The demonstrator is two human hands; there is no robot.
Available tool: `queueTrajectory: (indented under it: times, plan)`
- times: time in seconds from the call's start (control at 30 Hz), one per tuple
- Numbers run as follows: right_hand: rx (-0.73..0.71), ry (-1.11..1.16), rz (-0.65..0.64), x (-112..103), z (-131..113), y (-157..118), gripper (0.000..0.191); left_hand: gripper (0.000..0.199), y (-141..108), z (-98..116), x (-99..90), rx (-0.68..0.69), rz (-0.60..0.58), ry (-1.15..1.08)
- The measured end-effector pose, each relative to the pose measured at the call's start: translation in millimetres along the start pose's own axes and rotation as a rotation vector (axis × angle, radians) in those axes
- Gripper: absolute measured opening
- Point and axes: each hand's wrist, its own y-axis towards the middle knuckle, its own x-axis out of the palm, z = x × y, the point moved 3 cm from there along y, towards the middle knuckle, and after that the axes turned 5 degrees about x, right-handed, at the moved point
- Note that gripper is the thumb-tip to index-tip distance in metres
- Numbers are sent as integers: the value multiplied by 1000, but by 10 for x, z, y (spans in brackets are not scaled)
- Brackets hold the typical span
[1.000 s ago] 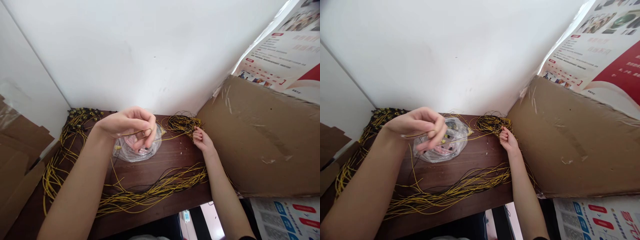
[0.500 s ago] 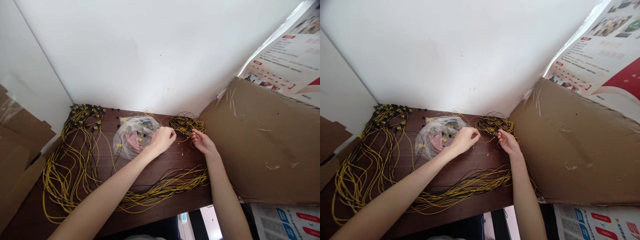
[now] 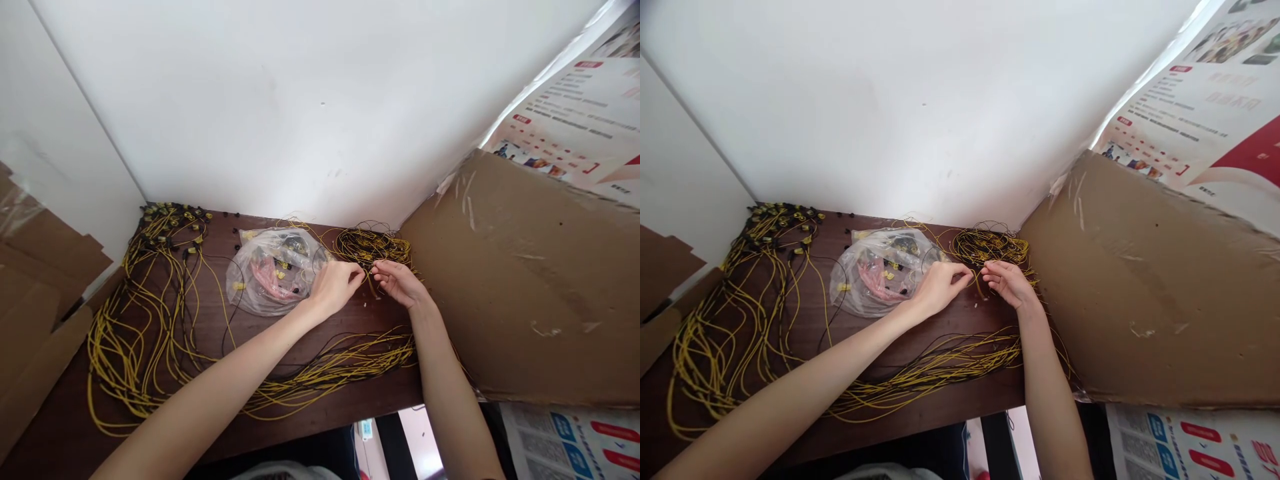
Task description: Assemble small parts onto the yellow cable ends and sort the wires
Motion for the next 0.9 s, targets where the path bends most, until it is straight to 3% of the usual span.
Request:
queueTrajectory:
  times: [0.2, 0.33, 0.57, 0.9]
  plan:
    - [-8, 11, -12, 25, 9, -2, 10, 25, -29, -3, 66, -5, -36, -7]
    - [-1, -12, -33, 36, 20, 5, 10, 15, -37, -18, 63, -2, 4, -41]
    - [-3, -15, -64, 66, 21, 2, 15, 34, -20, -94, 157, -18, 10, -198]
    - [-13, -9, -64, 75, 17, 3, 13, 19, -11, -87, 159, -24, -36, -114]
